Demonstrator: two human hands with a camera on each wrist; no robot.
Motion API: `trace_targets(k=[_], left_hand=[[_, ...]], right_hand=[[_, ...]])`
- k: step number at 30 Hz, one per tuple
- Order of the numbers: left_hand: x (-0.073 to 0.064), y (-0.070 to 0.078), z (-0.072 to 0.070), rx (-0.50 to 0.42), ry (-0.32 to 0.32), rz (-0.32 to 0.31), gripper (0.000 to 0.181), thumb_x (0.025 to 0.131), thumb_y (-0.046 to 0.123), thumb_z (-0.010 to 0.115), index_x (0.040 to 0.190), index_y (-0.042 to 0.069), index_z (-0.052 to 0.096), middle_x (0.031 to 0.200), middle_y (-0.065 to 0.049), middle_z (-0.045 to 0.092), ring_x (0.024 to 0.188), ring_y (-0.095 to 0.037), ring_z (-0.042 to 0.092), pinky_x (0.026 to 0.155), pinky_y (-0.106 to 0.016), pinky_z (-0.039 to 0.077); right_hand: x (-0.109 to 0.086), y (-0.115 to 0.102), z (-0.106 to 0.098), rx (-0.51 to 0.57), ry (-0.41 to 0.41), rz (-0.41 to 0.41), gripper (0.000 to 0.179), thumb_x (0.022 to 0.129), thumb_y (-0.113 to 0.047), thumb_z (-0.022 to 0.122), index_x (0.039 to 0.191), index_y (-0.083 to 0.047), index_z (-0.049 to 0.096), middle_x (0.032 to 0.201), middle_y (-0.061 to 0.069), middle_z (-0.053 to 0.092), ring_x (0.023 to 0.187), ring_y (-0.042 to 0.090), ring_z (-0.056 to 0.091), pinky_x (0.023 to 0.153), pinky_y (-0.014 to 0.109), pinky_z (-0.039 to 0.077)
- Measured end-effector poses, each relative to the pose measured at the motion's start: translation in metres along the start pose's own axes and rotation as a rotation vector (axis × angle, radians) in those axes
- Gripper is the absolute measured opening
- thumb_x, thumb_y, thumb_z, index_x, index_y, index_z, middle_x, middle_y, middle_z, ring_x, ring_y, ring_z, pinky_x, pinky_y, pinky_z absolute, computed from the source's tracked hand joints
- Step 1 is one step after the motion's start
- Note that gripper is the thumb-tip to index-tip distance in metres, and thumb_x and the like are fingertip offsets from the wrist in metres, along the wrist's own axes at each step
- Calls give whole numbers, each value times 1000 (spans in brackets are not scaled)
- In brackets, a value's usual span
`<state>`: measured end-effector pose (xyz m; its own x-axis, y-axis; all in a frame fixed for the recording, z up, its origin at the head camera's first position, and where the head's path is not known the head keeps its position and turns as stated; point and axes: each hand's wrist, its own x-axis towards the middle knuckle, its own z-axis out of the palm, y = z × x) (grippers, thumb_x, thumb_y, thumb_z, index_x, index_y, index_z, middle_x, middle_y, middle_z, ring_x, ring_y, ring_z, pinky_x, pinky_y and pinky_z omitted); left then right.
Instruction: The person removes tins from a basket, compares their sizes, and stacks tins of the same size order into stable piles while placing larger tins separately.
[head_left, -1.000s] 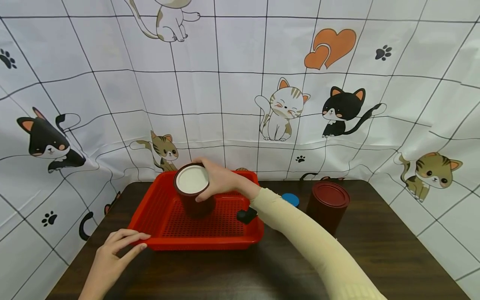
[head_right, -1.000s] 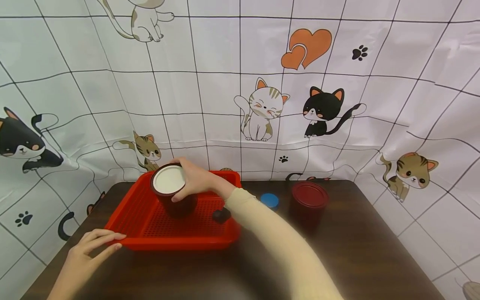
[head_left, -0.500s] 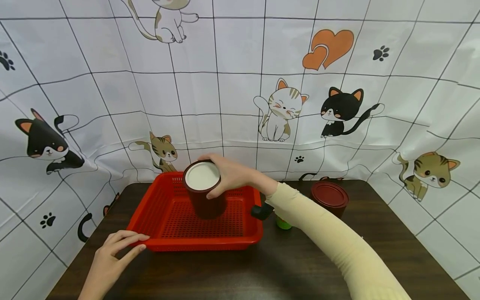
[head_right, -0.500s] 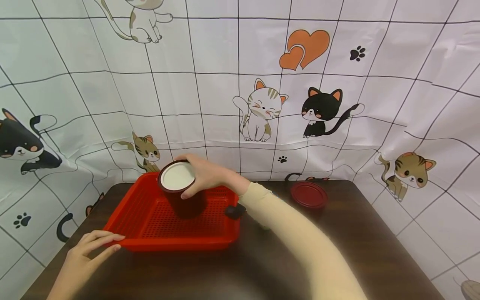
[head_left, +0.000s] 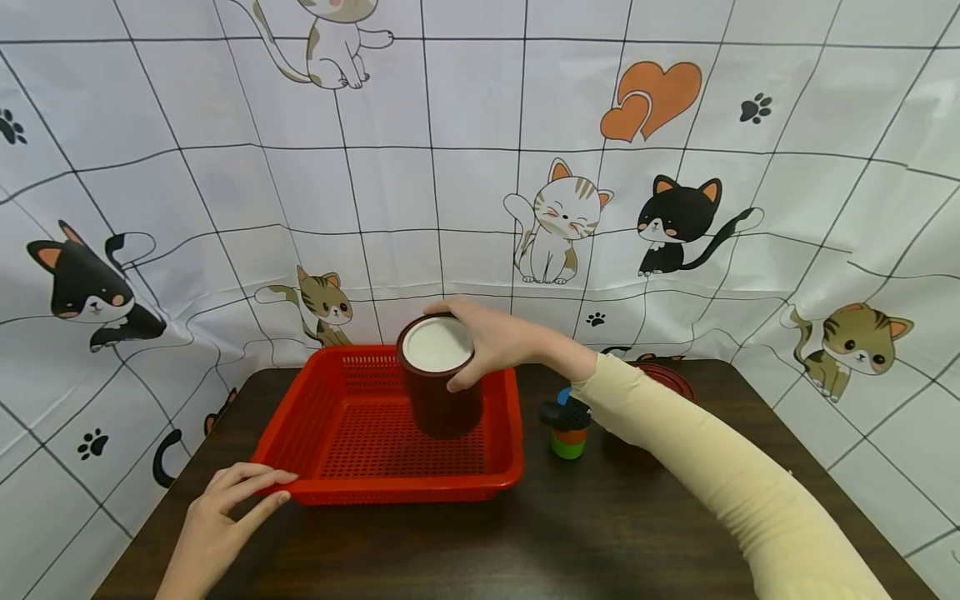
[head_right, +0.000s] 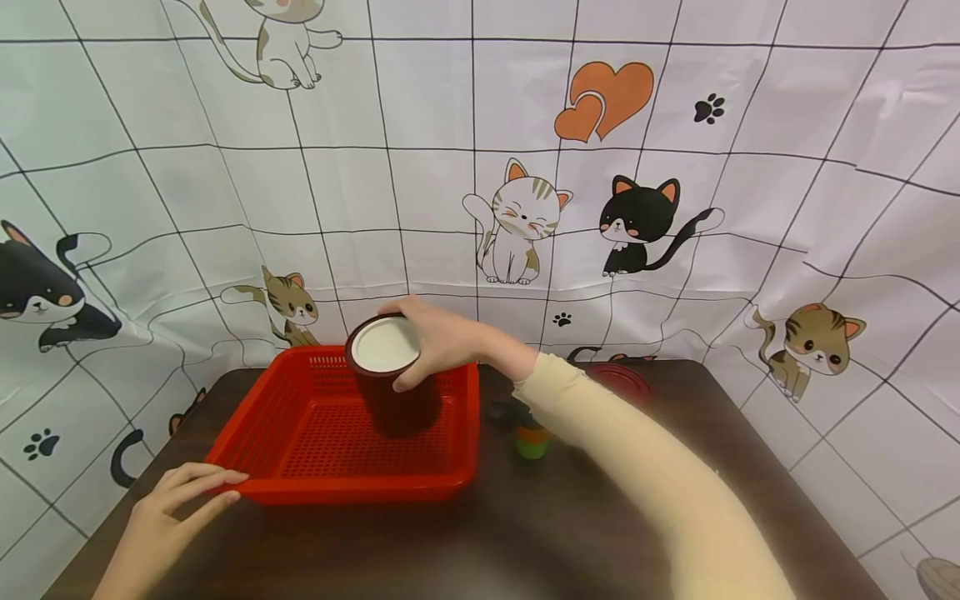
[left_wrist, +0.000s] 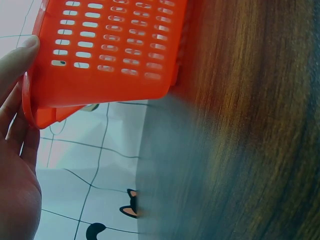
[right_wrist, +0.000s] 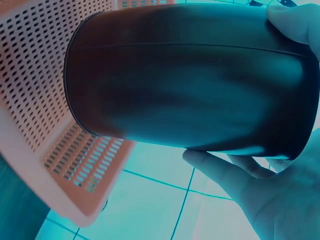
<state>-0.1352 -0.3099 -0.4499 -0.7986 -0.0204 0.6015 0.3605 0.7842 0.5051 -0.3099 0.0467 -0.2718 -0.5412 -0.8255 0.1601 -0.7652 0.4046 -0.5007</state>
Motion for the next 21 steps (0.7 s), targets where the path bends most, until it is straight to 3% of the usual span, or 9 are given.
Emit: trace_targets(k=[10,21], left_hand=[[0,2,1,-8,19,25,37,73,5,85,100,29,77,97,14,65,97,10,44,82,-8,35],[-1,-1,1,34,-15,-19,33,76,11,84,100,32,77,98,18,63,98,12,41,80,-11,35]], right_hand=[[-19,0,-16,101,-17,65,95,66,-21,88,144,-18,34,139,-2,47,123,15,50,103,36,46],[-42,-5,-34,5,-56,71,100,71,-31,83,153,-16,29,151,2,40,132,19,42,106,42,42]])
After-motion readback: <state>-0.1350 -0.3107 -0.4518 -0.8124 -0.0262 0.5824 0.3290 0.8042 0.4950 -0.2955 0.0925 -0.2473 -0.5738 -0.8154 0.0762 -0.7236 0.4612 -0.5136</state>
